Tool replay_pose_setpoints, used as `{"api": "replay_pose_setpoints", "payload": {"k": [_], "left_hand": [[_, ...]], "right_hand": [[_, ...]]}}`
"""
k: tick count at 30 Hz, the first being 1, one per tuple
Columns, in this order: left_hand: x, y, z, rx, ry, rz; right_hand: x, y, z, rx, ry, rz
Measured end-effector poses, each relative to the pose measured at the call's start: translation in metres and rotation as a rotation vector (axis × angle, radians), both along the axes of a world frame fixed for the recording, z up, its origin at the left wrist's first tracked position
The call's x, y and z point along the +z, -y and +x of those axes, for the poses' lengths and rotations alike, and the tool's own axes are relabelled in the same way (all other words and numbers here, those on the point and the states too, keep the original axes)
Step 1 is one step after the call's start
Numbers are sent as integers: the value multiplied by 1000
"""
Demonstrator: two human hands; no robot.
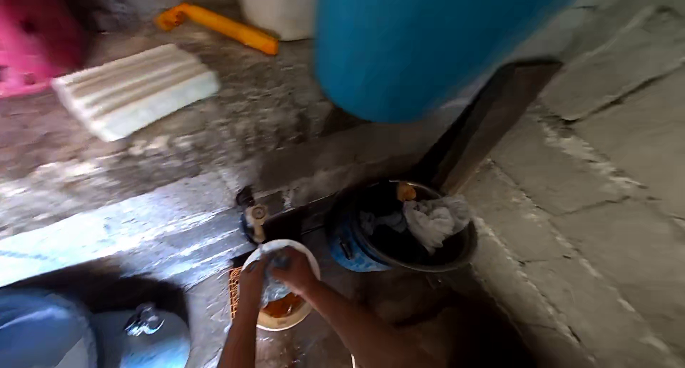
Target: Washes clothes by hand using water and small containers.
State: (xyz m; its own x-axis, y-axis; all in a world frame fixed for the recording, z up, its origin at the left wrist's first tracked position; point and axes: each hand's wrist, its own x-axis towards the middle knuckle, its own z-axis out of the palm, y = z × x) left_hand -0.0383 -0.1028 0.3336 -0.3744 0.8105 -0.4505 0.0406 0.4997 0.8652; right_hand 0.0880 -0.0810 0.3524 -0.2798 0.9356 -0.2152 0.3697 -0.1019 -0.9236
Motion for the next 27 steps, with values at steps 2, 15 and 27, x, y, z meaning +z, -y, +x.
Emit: {"api": "replay_pose_setpoints", "payload": {"k": [2, 15, 27], "left_hand": [[2, 5, 4, -73, 57, -11], [-18, 10, 48, -221, 565, -116], [-209, -5, -15, -427, -177, -559]], "right_hand": [[9, -3, 11, 196, 58, 85], [23, -40, 254, -973, -346, 86], [-81, -23, 404, -501, 762, 6]]}}
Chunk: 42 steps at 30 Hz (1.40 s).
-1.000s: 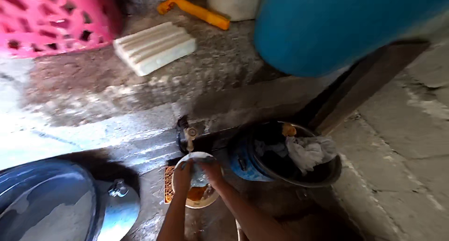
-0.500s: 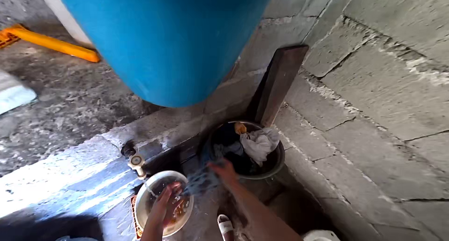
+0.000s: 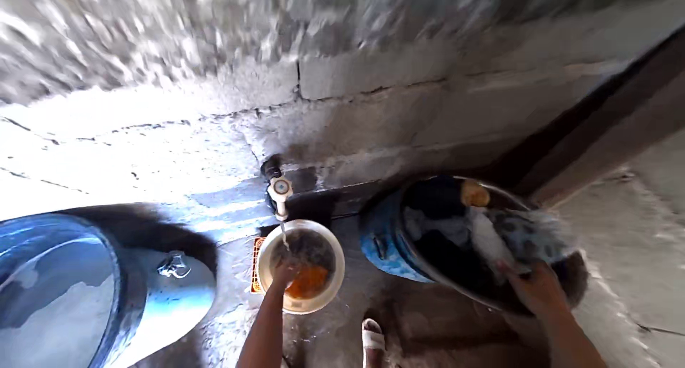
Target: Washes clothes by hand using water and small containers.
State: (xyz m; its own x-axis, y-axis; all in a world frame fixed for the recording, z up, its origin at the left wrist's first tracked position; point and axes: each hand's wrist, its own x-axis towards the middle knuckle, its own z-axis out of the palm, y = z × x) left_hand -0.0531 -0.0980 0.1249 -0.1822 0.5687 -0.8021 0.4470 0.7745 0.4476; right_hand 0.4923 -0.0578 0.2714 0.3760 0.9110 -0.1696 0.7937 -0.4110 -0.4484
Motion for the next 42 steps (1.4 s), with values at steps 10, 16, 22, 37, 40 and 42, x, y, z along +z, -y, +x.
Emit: {"api": "replay_pose_setpoints", "payload": {"k": [10, 16, 22, 37, 40, 42], "left_hand": [[-78, 20, 50, -393, -311, -321], [64, 24, 57, -495, -178, -59], [190, 54, 21, -189, 49, 534], [179, 40, 35, 555, 458, 743], [204, 41, 43, 432, 453, 769], [216, 47, 46, 310, 454, 731]], "right_hand": [[-10, 30, -79, 435, 17, 375], [-47, 31, -249, 805, -88, -127], [-14, 30, -355, 977, -286, -358], [60, 11, -337, -144, -1046, -99], [26, 18, -352, -164, -1241, -480], [15, 25, -369, -96, -1547, -581]]}}
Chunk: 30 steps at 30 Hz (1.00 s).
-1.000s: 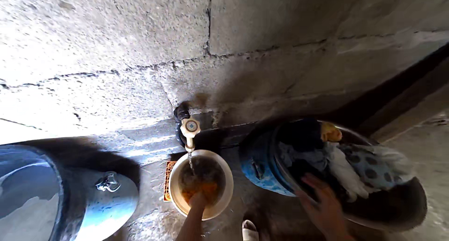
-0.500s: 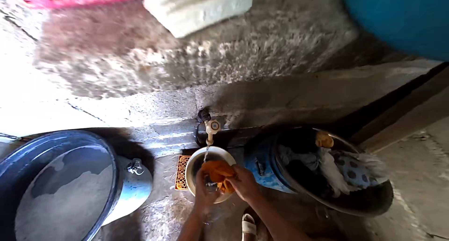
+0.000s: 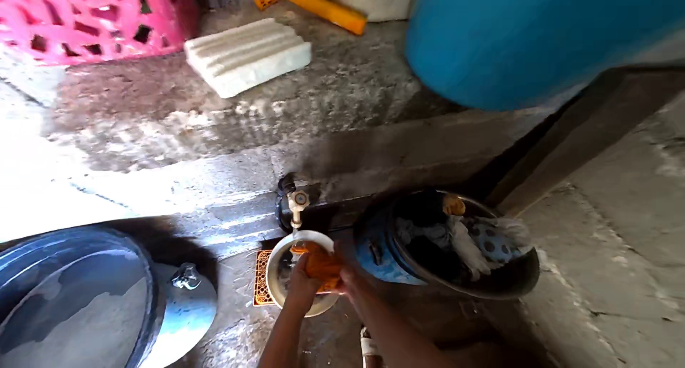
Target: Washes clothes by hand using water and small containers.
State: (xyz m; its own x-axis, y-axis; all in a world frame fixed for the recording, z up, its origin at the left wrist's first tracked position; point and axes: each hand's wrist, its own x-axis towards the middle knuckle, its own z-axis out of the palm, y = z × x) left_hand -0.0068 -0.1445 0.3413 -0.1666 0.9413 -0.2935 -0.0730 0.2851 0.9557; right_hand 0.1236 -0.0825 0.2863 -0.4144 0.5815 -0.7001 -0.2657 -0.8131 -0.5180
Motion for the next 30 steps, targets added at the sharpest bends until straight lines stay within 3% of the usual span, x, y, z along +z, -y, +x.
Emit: {"api": "replay_pose_setpoints", "payload": {"k": [2, 4, 7, 9, 12, 14, 17, 21, 23, 26, 28, 30], "left_hand": [[8, 12, -2, -48, 78, -6], [5, 23, -10, 22, 317, 53], [-19, 28, -33, 63, 648, 250], [-26, 24, -36, 112, 654, 327], [-14, 11, -22, 372, 603, 178], [-15, 1, -24, 358, 585, 65], [-28, -11, -37, 169, 551, 74], [-11, -29, -48, -48, 519, -104], [6, -37, -53, -168, 328, -238], [12, -57, -58, -531, -99, -326], [17, -70, -49, -781, -360, -366], [19, -76, -33, -902, -523, -419]], "right_hand": [[-9, 3, -7, -57, -317, 71], [-6, 9, -9, -133, -400, 71], [18, 17, -14, -190, -303, 92], [32, 18, -22, -227, -174, 222], [61, 23, -32, -217, 56, 380], [73, 27, -33, -62, 259, 591], [87, 32, -29, 265, 498, 929], [89, 35, -30, 512, 614, 1300], [92, 39, -30, 629, 648, 1375], [92, 49, -29, 784, 699, 1479], [85, 55, -26, 860, 711, 1546], [76, 55, -21, 919, 705, 1567]]}}
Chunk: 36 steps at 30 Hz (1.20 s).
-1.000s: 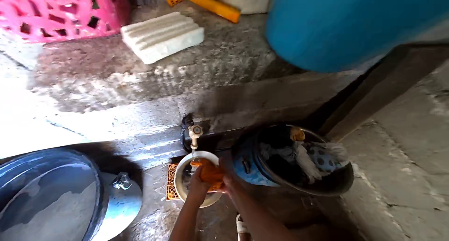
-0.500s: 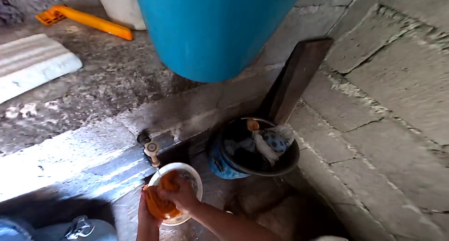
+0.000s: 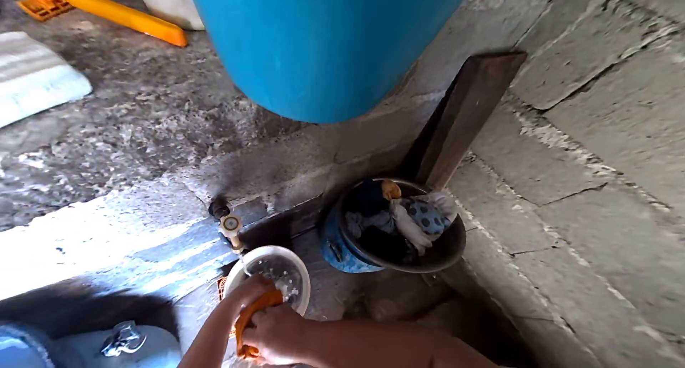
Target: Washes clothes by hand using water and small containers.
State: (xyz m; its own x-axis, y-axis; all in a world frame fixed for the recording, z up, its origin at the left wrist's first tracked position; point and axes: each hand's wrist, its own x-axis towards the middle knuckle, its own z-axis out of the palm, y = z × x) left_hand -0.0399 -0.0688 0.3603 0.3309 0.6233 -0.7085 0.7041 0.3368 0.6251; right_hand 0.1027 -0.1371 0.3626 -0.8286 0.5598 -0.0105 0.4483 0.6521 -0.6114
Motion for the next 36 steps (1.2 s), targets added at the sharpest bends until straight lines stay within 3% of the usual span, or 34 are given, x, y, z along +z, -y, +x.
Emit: {"api": "replay_pose_setpoints", "payload": {"k": [2, 4, 7, 10, 13, 15, 17, 20, 23, 27, 30, 32, 34, 36], "left_hand": [[-5, -1, 12, 163, 22, -37], [-22, 2, 16, 509, 248, -56], [-62, -10, 15, 773, 528, -116], [-131, -22, 8, 682, 261, -159], [-213, -29, 1, 341, -152, -110], [-257, -31, 3, 244, -324, -108], [-300, -28, 9, 329, -414, -114], [-362, -16, 13, 460, -419, -103], [-402, 5, 19, 356, -445, -172], [-393, 26, 25, 107, -569, -270], [-348, 23, 42, -13, -605, -265], [-310, 24, 47, -1, -610, -211], [-266, 35, 37, 112, -546, -120], [-212, 52, 23, 245, -442, -12]], "right_hand": [[-2, -13, 13, -18, 43, -98], [4, -36, 35, -163, 13, -335], [4, -64, 80, -731, -377, -494], [6, -85, 144, -1182, -630, -376], [-13, -96, 212, -1414, -712, -171], [-37, -99, 254, -1461, -651, -92], [-59, -96, 287, -1451, -464, -127], [-92, -87, 321, -1386, -150, -232], [-103, -78, 337, -1415, -36, -190], [-107, -67, 339, -1349, 30, 82], [-93, -57, 301, -1246, -18, 335], [-89, -48, 261, -1098, -120, 397], [-97, -38, 210, -971, -225, 209], [-113, -27, 154, -918, -312, -314]]}}
